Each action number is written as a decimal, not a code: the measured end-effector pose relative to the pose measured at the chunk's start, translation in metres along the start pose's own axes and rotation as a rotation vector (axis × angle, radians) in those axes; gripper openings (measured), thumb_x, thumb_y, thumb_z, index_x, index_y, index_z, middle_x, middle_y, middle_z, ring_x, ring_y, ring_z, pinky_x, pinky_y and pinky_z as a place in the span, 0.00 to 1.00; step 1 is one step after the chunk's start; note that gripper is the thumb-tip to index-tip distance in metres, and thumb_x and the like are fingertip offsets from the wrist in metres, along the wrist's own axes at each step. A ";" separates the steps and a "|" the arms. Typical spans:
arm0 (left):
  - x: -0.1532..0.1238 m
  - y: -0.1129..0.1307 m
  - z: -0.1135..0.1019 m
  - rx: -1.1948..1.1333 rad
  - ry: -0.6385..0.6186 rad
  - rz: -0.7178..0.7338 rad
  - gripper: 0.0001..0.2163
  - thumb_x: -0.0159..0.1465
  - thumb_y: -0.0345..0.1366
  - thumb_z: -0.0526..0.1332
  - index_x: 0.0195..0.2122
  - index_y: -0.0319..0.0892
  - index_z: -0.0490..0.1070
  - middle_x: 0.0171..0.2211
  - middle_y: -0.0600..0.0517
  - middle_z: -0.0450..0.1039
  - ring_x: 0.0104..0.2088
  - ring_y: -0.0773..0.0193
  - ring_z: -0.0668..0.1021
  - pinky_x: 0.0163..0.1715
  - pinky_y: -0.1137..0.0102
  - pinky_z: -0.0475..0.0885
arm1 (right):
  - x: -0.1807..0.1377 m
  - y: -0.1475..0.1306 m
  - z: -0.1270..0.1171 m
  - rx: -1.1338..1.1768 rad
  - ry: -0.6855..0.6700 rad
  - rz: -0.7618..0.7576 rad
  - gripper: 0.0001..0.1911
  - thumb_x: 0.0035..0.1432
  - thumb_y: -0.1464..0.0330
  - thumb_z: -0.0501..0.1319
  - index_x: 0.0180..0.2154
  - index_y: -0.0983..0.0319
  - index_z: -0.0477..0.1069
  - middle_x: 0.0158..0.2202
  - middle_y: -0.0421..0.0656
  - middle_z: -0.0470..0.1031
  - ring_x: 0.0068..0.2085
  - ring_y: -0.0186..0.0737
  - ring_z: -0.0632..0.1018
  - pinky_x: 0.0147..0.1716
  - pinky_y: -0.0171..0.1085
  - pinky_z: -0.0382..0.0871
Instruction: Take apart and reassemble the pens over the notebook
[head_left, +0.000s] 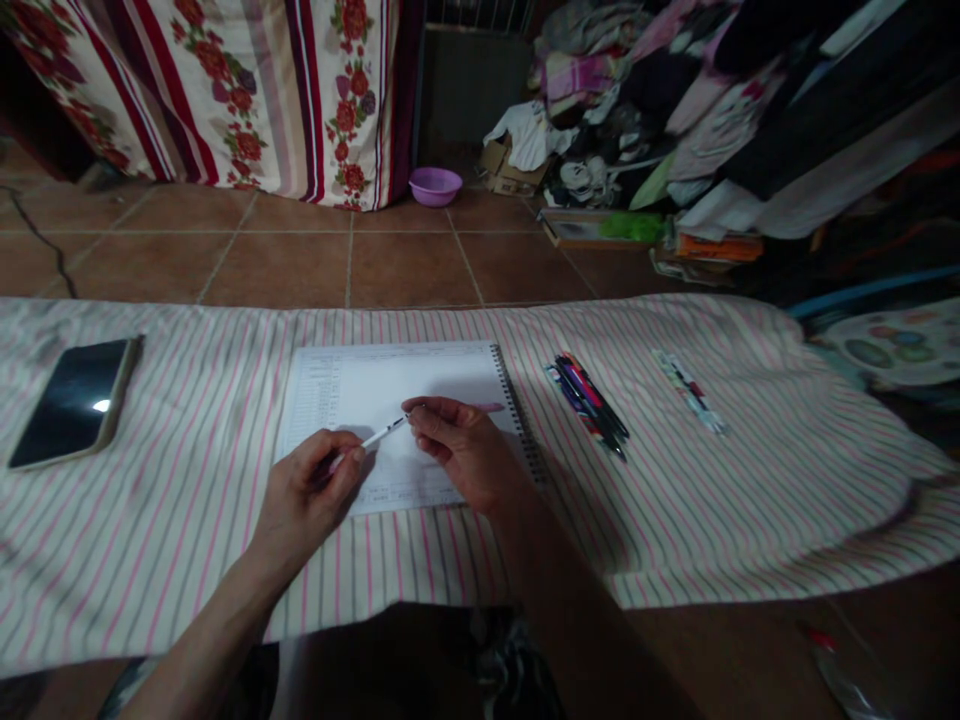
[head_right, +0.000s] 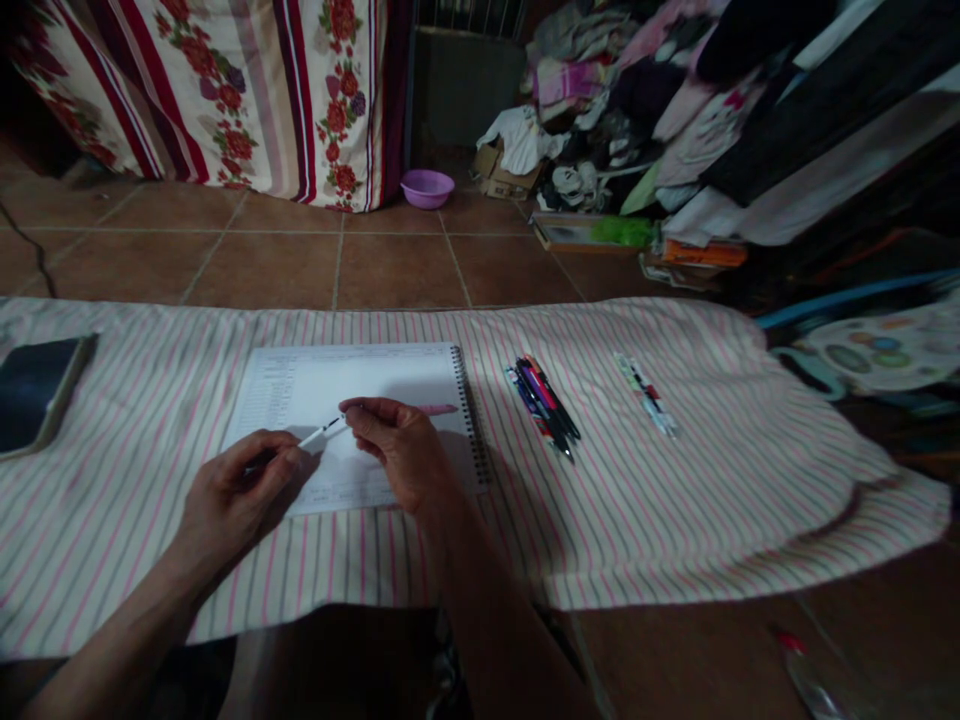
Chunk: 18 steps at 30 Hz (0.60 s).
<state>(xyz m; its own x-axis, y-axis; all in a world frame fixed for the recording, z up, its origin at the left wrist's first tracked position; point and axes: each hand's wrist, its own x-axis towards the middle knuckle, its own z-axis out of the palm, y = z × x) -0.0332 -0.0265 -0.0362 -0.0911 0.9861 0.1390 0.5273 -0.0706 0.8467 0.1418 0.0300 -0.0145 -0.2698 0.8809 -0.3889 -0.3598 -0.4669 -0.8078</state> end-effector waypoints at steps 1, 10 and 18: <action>0.000 0.000 0.000 -0.011 0.003 -0.016 0.10 0.61 0.43 0.58 0.30 0.42 0.70 0.23 0.54 0.71 0.21 0.68 0.71 0.20 0.75 0.67 | 0.000 0.000 0.000 -0.003 -0.001 -0.001 0.12 0.36 0.64 0.73 0.28 0.60 0.79 0.24 0.36 0.71 0.26 0.27 0.66 0.27 0.31 0.59; 0.000 0.002 0.000 -0.005 0.007 0.011 0.09 0.60 0.41 0.58 0.30 0.42 0.70 0.24 0.54 0.71 0.22 0.68 0.71 0.20 0.75 0.67 | 0.001 0.001 -0.001 -0.062 -0.016 -0.021 0.12 0.37 0.64 0.71 0.28 0.60 0.79 0.23 0.35 0.70 0.25 0.27 0.65 0.28 0.32 0.58; 0.000 0.002 0.000 0.023 0.003 0.008 0.08 0.61 0.41 0.58 0.30 0.42 0.70 0.24 0.54 0.71 0.22 0.68 0.71 0.21 0.74 0.67 | 0.001 0.000 0.000 -0.066 -0.005 -0.016 0.11 0.37 0.64 0.71 0.28 0.60 0.80 0.23 0.35 0.71 0.25 0.27 0.65 0.28 0.31 0.58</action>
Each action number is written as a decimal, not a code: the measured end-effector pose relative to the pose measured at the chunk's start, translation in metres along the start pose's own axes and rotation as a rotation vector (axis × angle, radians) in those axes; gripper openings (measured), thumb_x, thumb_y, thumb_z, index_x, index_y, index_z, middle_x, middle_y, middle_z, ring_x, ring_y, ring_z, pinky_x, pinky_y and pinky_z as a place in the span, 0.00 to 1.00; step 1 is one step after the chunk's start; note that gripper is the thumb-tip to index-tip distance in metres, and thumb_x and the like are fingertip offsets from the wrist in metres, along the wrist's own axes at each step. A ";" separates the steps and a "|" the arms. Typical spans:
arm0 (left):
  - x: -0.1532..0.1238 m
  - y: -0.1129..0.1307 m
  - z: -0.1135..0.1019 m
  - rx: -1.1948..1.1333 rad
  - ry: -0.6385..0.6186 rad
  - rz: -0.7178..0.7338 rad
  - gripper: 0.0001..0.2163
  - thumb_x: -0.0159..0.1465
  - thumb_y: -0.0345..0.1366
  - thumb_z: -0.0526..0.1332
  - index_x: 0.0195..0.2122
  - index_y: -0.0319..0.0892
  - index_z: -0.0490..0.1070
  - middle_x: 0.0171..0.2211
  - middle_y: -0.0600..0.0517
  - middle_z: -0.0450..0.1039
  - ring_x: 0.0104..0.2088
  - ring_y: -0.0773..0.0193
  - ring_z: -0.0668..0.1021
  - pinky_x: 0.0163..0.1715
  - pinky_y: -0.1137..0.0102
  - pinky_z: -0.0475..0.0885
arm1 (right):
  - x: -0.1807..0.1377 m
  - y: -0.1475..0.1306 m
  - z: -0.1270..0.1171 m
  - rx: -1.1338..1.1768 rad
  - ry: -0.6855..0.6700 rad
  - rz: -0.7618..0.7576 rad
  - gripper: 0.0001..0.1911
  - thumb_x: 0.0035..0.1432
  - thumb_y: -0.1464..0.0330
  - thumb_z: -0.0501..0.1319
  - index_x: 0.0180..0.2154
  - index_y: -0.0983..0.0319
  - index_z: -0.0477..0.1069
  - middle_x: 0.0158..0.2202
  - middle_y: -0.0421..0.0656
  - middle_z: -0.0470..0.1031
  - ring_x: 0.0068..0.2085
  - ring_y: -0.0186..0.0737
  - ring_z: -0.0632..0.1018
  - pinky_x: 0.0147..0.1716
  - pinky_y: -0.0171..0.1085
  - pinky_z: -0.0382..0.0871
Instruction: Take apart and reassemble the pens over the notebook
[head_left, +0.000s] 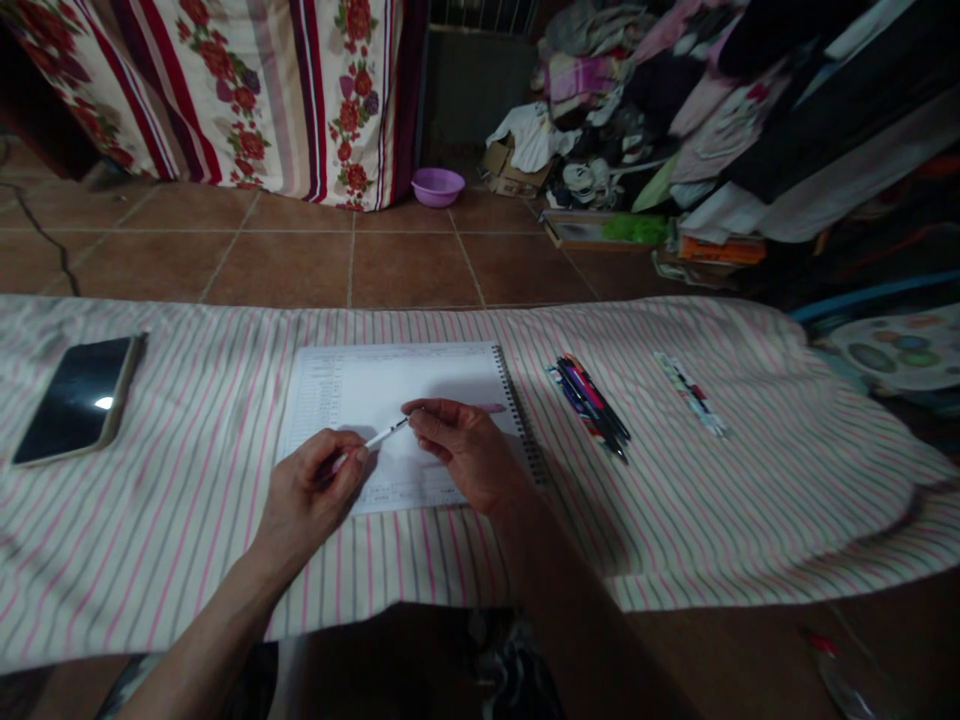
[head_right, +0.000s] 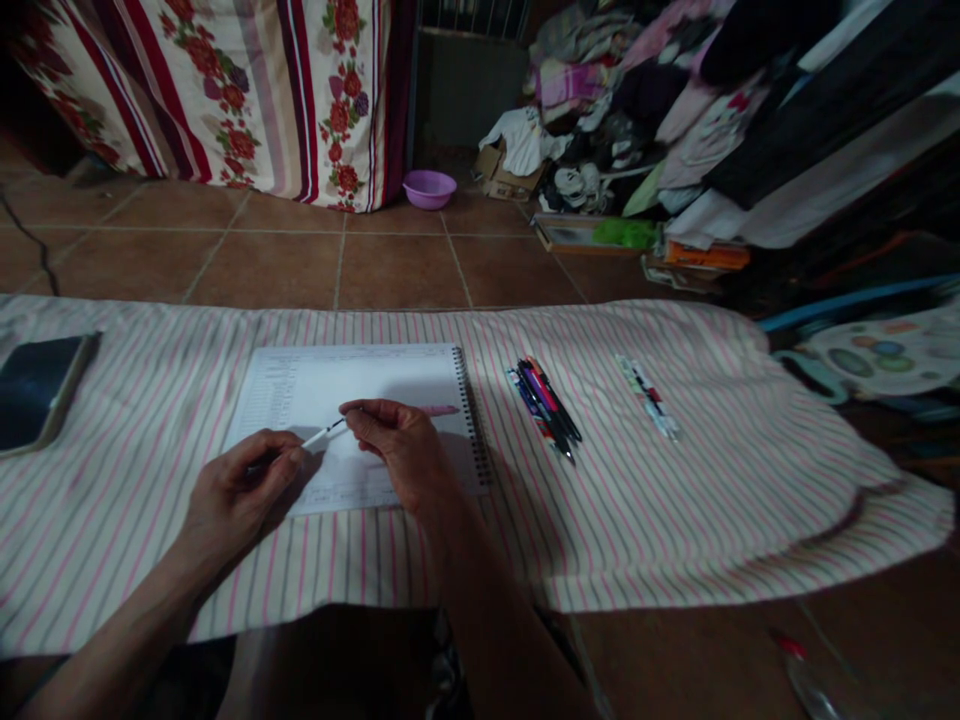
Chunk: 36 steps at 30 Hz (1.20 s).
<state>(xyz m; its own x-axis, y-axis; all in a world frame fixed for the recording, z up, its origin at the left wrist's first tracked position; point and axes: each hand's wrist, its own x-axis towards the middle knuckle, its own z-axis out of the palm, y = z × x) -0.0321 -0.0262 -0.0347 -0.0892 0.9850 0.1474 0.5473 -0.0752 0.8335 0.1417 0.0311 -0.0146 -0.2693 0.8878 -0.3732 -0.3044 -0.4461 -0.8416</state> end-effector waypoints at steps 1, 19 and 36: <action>0.000 0.000 0.000 0.007 0.002 0.000 0.08 0.61 0.41 0.58 0.30 0.42 0.70 0.25 0.54 0.72 0.23 0.68 0.72 0.22 0.74 0.67 | 0.000 0.000 0.000 -0.002 0.000 -0.002 0.11 0.37 0.65 0.71 0.28 0.60 0.80 0.23 0.35 0.71 0.25 0.27 0.65 0.28 0.31 0.58; 0.001 0.000 0.000 -0.003 -0.018 0.018 0.09 0.62 0.40 0.57 0.30 0.41 0.70 0.24 0.54 0.70 0.22 0.69 0.70 0.22 0.74 0.66 | 0.000 0.000 -0.002 -0.049 0.001 -0.038 0.09 0.38 0.65 0.71 0.28 0.59 0.80 0.23 0.35 0.70 0.26 0.27 0.64 0.29 0.32 0.57; 0.002 0.001 0.001 0.101 0.018 0.107 0.08 0.63 0.39 0.56 0.31 0.41 0.70 0.24 0.55 0.69 0.21 0.70 0.69 0.22 0.74 0.65 | 0.003 0.005 -0.008 -0.119 -0.010 -0.067 0.11 0.42 0.63 0.70 0.31 0.59 0.80 0.22 0.35 0.68 0.26 0.28 0.64 0.30 0.33 0.57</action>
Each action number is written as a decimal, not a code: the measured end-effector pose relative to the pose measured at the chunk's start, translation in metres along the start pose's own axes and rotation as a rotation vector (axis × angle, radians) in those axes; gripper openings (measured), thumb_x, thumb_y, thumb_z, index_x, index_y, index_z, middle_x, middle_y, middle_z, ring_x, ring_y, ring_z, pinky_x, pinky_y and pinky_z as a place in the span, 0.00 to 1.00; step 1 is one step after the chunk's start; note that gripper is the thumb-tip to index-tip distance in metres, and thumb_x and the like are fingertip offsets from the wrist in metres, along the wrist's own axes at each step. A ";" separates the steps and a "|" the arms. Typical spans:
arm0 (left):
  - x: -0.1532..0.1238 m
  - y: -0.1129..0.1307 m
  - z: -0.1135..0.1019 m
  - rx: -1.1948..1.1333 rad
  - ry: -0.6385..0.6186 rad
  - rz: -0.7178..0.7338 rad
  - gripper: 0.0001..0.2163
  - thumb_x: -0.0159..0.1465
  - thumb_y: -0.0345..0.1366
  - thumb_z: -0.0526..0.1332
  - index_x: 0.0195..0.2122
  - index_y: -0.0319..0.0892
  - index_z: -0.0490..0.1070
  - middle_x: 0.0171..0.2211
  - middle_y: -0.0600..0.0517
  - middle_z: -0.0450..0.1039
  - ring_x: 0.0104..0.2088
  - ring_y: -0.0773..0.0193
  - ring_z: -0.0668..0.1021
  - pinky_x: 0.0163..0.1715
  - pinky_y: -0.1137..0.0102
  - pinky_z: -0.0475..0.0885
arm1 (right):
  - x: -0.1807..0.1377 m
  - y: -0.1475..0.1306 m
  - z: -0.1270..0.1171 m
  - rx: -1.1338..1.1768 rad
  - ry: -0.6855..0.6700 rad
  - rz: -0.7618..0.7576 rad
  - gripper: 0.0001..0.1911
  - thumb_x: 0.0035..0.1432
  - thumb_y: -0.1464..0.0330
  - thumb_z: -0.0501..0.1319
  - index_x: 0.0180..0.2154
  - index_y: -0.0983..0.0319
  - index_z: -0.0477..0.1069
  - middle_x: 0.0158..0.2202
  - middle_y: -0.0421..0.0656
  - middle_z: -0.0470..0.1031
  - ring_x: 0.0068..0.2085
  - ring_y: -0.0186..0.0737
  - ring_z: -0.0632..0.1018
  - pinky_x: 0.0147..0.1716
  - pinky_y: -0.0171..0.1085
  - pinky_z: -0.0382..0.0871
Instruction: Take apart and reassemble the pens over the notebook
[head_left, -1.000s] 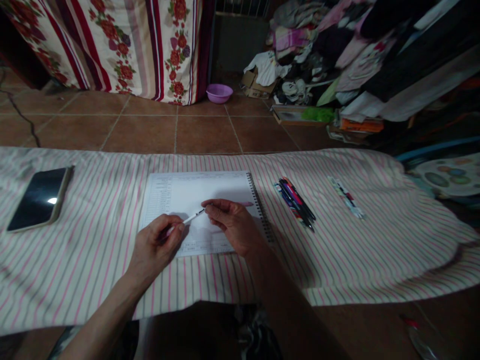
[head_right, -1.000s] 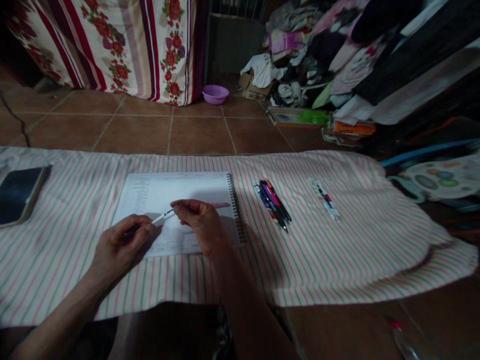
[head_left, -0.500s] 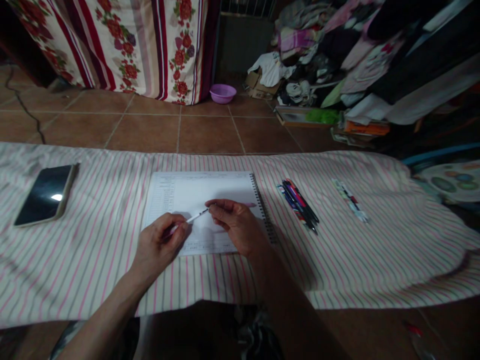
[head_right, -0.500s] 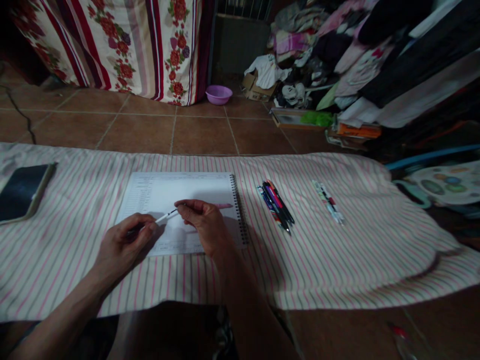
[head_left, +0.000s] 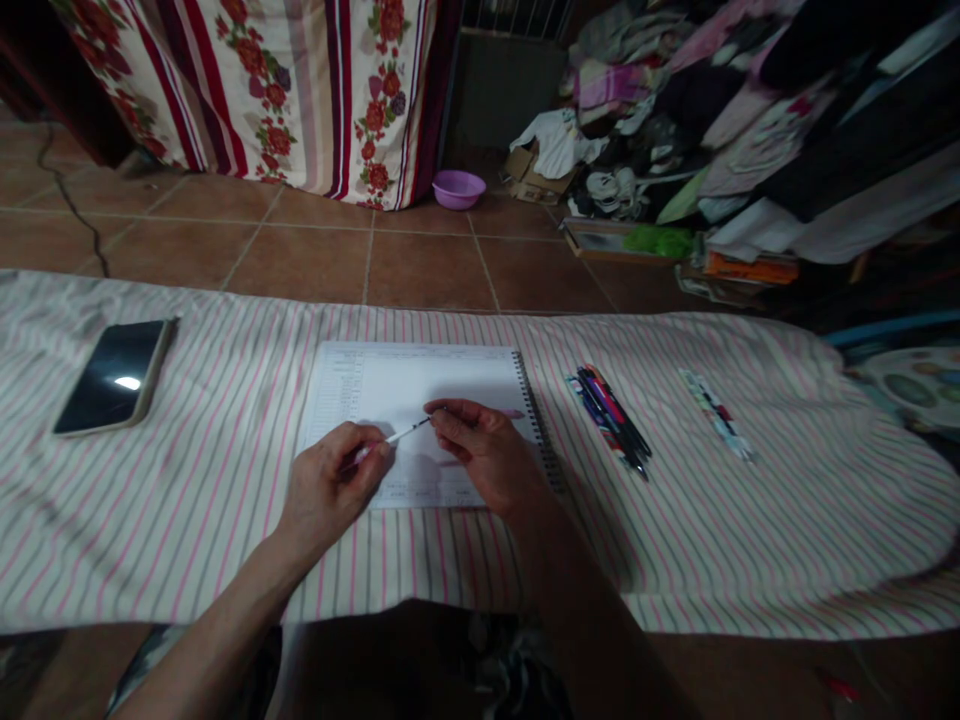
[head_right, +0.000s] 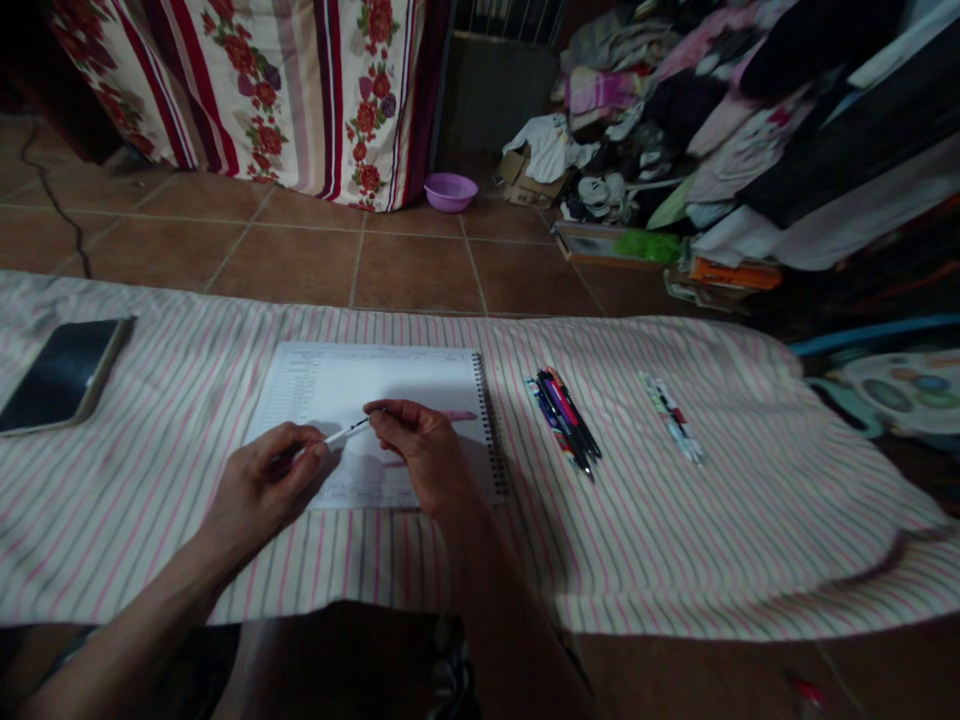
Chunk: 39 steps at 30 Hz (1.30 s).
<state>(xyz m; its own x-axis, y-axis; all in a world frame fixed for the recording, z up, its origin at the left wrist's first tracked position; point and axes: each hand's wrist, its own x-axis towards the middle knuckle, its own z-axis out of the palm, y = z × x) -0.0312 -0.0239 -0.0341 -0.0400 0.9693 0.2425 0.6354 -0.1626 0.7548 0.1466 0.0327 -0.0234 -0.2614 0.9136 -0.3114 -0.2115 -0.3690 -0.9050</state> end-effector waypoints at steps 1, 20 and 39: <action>0.000 0.000 0.000 0.003 0.000 0.003 0.09 0.63 0.39 0.56 0.31 0.41 0.70 0.24 0.55 0.70 0.22 0.70 0.70 0.22 0.75 0.65 | 0.000 0.000 0.000 0.005 -0.001 0.005 0.11 0.42 0.63 0.70 0.31 0.59 0.80 0.22 0.35 0.68 0.26 0.28 0.64 0.30 0.33 0.57; -0.001 0.000 0.000 0.046 0.008 0.029 0.09 0.64 0.39 0.55 0.32 0.41 0.70 0.26 0.53 0.72 0.24 0.69 0.72 0.24 0.74 0.67 | 0.000 -0.001 0.003 -0.013 0.010 -0.001 0.12 0.41 0.63 0.70 0.31 0.59 0.79 0.23 0.36 0.69 0.27 0.30 0.66 0.29 0.33 0.59; -0.002 0.001 0.005 -0.029 -0.030 -0.049 0.09 0.63 0.39 0.55 0.33 0.41 0.70 0.26 0.53 0.70 0.24 0.69 0.71 0.23 0.75 0.66 | -0.002 -0.001 0.007 -0.129 0.004 -0.005 0.11 0.42 0.64 0.68 0.31 0.59 0.80 0.22 0.36 0.71 0.25 0.29 0.64 0.27 0.33 0.56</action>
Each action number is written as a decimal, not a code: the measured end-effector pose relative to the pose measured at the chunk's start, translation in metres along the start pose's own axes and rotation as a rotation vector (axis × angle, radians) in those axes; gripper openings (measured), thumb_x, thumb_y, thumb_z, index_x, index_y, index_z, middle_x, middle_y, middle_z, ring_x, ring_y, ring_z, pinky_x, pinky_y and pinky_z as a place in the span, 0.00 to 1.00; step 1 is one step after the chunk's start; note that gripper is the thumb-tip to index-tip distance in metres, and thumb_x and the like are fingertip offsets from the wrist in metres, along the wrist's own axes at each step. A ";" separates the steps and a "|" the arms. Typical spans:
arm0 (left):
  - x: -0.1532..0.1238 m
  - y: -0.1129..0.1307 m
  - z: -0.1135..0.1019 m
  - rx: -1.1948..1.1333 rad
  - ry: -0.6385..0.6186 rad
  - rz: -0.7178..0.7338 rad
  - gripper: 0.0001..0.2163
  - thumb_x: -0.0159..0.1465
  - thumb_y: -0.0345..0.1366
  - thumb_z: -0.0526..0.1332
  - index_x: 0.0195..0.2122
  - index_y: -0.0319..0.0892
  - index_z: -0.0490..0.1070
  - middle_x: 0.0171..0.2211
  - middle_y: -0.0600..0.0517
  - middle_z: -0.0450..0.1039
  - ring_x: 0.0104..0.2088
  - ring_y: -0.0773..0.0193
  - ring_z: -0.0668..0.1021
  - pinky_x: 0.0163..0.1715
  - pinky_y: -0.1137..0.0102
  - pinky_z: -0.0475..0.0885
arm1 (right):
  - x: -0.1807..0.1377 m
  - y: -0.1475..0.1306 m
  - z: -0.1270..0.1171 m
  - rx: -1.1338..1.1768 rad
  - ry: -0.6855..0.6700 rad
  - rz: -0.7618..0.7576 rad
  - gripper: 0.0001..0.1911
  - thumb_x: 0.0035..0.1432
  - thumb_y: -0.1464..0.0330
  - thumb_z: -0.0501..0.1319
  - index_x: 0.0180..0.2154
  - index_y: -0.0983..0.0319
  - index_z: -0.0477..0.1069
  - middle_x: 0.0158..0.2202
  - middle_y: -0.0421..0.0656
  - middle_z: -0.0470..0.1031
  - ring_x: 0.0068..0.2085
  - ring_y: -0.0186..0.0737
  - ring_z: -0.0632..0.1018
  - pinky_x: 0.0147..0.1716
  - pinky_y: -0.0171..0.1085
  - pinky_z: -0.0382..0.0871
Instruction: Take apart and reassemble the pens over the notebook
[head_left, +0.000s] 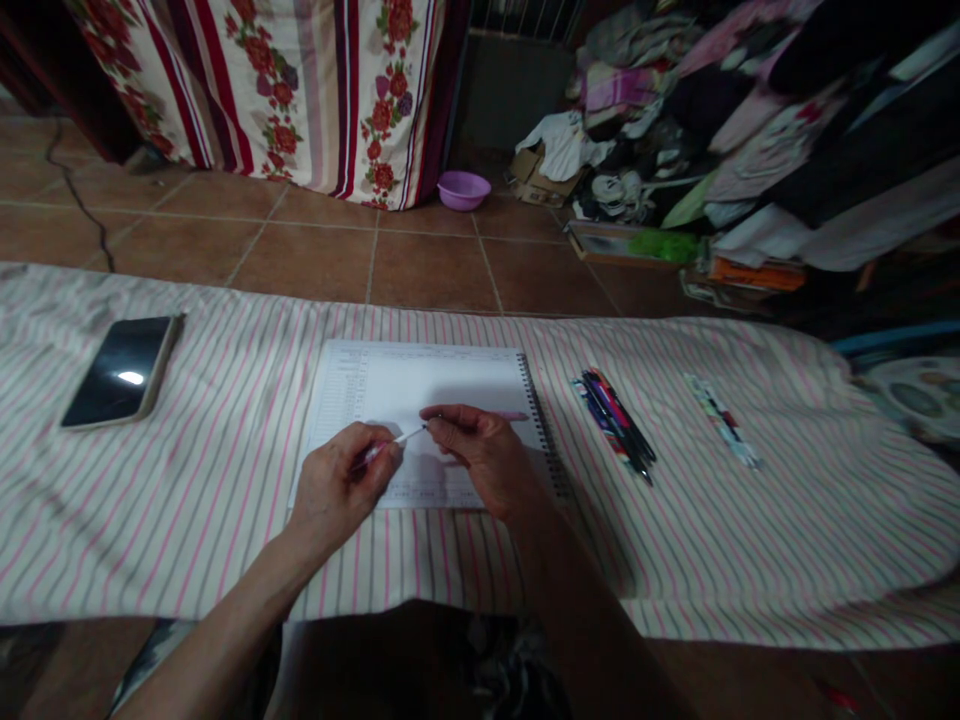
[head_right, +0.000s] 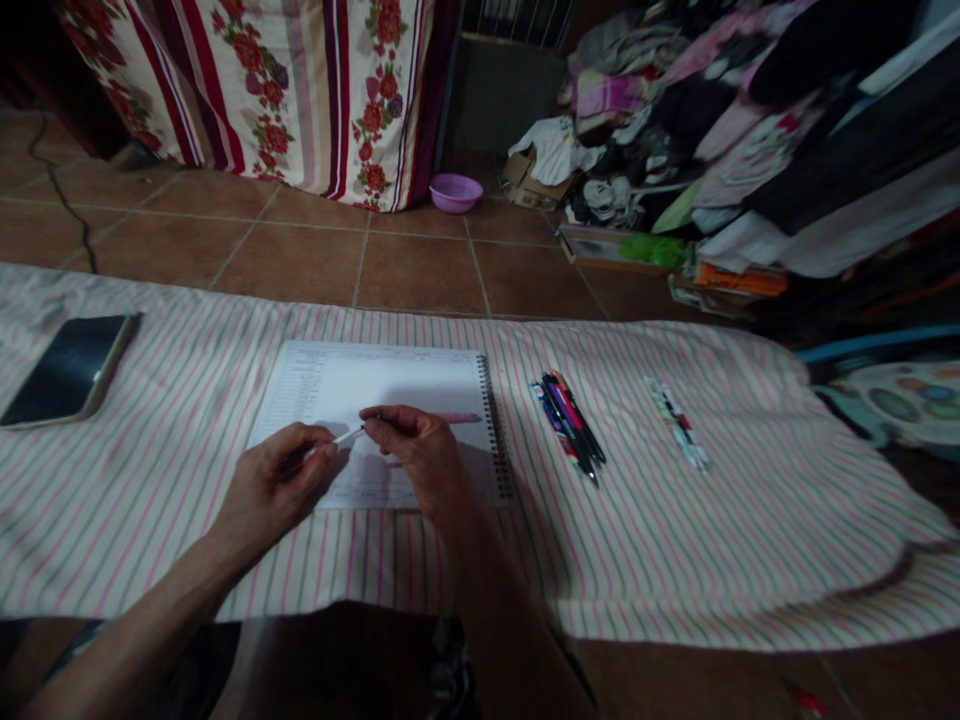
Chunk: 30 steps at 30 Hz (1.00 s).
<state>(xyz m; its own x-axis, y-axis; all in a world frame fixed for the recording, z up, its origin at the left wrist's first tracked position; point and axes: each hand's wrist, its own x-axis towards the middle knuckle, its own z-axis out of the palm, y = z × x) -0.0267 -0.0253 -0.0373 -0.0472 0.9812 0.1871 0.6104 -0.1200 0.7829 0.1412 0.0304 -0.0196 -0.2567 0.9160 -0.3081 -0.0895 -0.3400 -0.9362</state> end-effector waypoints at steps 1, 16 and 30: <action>0.000 0.000 0.000 0.005 0.000 0.003 0.09 0.63 0.39 0.55 0.33 0.41 0.70 0.26 0.53 0.70 0.24 0.69 0.71 0.23 0.74 0.66 | 0.000 0.000 0.000 -0.005 0.003 0.001 0.11 0.42 0.64 0.68 0.31 0.58 0.80 0.22 0.36 0.71 0.25 0.29 0.64 0.27 0.33 0.56; 0.000 -0.001 0.005 -0.124 -0.004 -0.078 0.10 0.63 0.42 0.56 0.33 0.41 0.70 0.24 0.54 0.69 0.21 0.70 0.69 0.19 0.76 0.63 | 0.000 0.002 0.004 -0.056 0.082 -0.053 0.11 0.41 0.62 0.69 0.30 0.58 0.80 0.20 0.37 0.71 0.23 0.30 0.64 0.24 0.33 0.58; 0.001 -0.005 0.004 -0.416 -0.028 -0.231 0.12 0.62 0.46 0.58 0.31 0.42 0.69 0.21 0.57 0.64 0.21 0.71 0.65 0.19 0.75 0.62 | -0.002 0.003 0.013 0.015 0.060 -0.147 0.12 0.43 0.64 0.69 0.35 0.57 0.80 0.27 0.38 0.76 0.28 0.32 0.70 0.30 0.34 0.64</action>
<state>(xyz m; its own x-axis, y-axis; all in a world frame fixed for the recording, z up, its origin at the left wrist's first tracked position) -0.0263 -0.0235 -0.0433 -0.1199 0.9923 -0.0313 0.2174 0.0570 0.9744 0.1292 0.0249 -0.0198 -0.1822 0.9670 -0.1779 -0.1362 -0.2040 -0.9695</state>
